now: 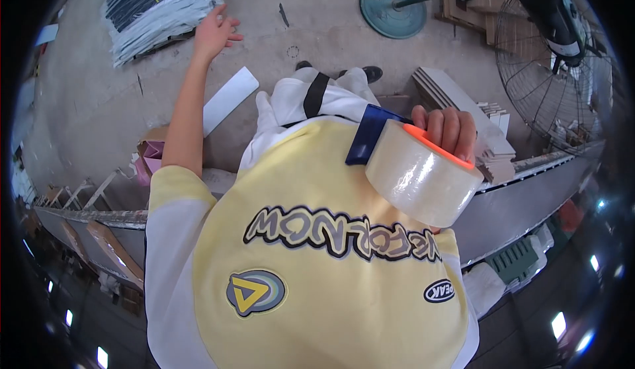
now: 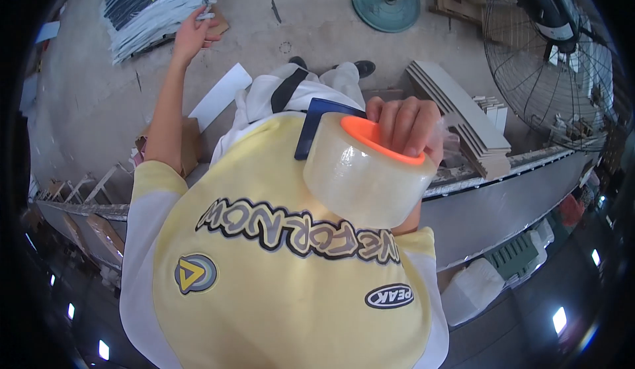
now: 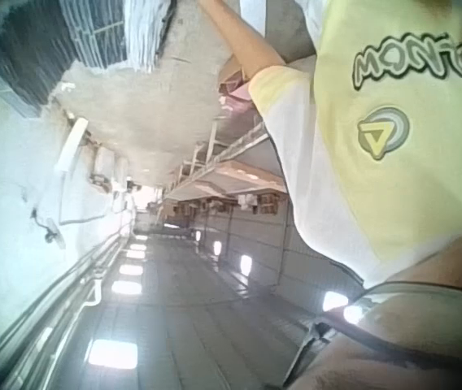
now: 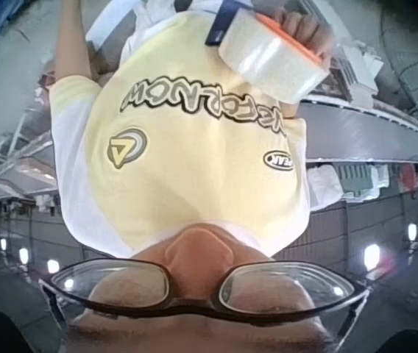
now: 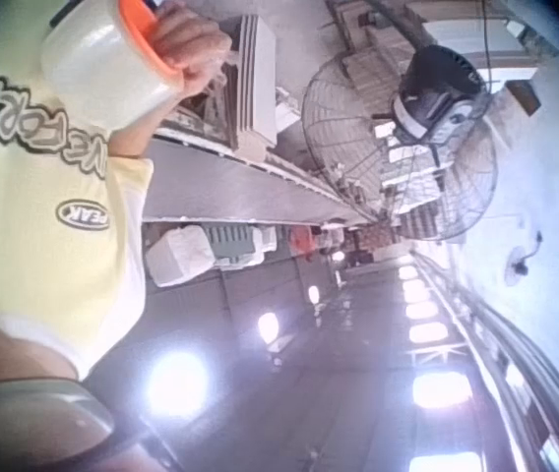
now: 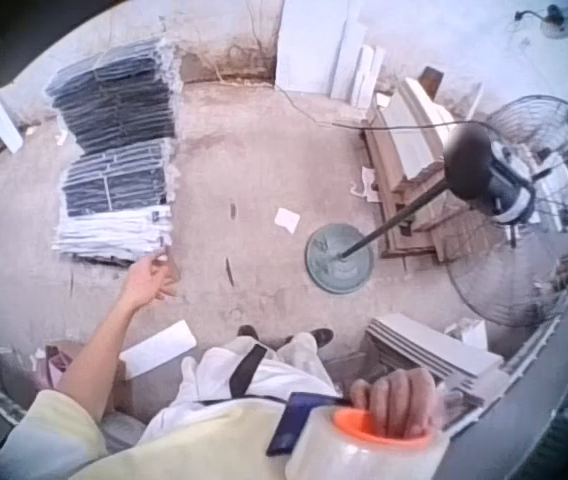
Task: The person picks up a roll of tape and a tape dispenser, threads the tape through the dispenser rollers, and secures the end of the tape against the cutting edge.
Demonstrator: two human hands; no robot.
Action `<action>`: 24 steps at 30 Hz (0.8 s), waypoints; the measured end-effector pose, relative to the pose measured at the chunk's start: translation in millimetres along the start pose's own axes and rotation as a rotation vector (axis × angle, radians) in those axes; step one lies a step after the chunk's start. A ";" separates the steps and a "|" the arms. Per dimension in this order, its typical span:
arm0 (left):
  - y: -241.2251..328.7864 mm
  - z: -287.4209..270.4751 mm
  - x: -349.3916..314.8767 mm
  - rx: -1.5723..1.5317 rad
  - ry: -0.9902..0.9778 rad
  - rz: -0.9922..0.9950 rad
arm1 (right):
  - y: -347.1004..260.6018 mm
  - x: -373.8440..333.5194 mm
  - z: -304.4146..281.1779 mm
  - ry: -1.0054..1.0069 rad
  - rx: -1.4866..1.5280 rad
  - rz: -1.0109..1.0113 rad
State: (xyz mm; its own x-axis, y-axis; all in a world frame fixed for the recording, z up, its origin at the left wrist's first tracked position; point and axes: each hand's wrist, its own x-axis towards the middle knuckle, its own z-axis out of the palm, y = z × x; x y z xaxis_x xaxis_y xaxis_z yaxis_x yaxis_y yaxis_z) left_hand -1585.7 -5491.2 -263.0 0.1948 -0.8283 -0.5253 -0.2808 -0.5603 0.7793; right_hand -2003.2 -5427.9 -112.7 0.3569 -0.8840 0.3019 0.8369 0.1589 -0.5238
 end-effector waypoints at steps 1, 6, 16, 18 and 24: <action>15.4 -2.6 -7.4 0.109 0.028 -0.016 | -0.2 -5.6 7.4 0.080 -0.009 0.006; 31.6 16.6 -29.2 0.382 0.229 0.186 | 4.6 -4.8 9.8 0.071 -0.044 0.013; 187.6 107.7 -186.1 -0.607 -0.869 0.578 | 15.2 -6.9 37.6 0.512 -0.074 -0.112; 200.5 111.3 -196.0 -0.405 -0.772 0.799 | 11.0 2.6 40.2 0.486 0.165 -0.135; 217.8 130.5 -218.9 -0.415 -0.734 0.754 | 30.4 -8.4 5.8 0.137 0.584 -0.096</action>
State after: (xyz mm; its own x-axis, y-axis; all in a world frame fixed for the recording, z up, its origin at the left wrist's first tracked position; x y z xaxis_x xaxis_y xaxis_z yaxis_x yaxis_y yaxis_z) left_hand -1812.1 -5432.5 -22.9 -0.5300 -0.8328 0.1597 0.2670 0.0148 0.9636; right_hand -1978.4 -5413.1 -126.5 0.2442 -0.9487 0.2006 0.9659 0.2563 0.0361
